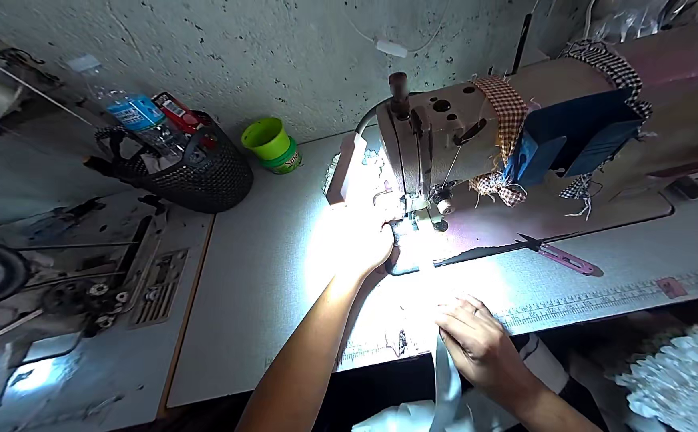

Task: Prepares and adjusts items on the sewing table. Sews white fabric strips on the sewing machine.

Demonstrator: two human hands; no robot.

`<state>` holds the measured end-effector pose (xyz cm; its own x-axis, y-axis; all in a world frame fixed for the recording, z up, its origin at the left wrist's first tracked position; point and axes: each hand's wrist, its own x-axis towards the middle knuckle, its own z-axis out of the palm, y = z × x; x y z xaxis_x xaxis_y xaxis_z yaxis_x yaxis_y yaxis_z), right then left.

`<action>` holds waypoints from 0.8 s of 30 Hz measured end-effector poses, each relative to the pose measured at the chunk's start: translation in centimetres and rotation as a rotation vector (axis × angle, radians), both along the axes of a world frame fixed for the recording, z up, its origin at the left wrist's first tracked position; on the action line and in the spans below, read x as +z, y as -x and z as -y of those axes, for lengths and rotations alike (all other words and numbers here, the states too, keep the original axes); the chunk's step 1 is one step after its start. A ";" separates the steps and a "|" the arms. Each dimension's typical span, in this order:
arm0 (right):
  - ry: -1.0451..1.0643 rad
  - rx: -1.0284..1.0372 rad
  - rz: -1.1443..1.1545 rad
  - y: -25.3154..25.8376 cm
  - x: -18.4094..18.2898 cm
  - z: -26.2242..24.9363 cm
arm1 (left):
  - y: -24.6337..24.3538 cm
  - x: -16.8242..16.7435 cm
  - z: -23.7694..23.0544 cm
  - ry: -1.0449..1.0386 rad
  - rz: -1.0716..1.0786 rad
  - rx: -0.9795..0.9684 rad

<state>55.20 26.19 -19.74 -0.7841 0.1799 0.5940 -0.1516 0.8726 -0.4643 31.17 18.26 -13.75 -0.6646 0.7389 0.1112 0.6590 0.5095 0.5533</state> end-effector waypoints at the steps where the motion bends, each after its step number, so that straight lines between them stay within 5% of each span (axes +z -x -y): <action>1: -0.014 -0.006 0.015 0.6 0.1 -0.2 | 0.2 -0.6 0.0 -0.005 0.010 0.006; 17: -0.034 -0.065 -0.004 8.4 1.4 -2.3 | -0.5 0.8 -0.2 0.152 -0.009 0.044; 21: -0.039 -0.109 0.066 6.5 1.4 -1.8 | 0.0 -0.1 0.6 0.097 -0.036 -0.046; 24: 0.021 -0.159 -0.014 1.2 0.9 -0.4 | -4.3 0.3 2.6 0.034 0.040 0.030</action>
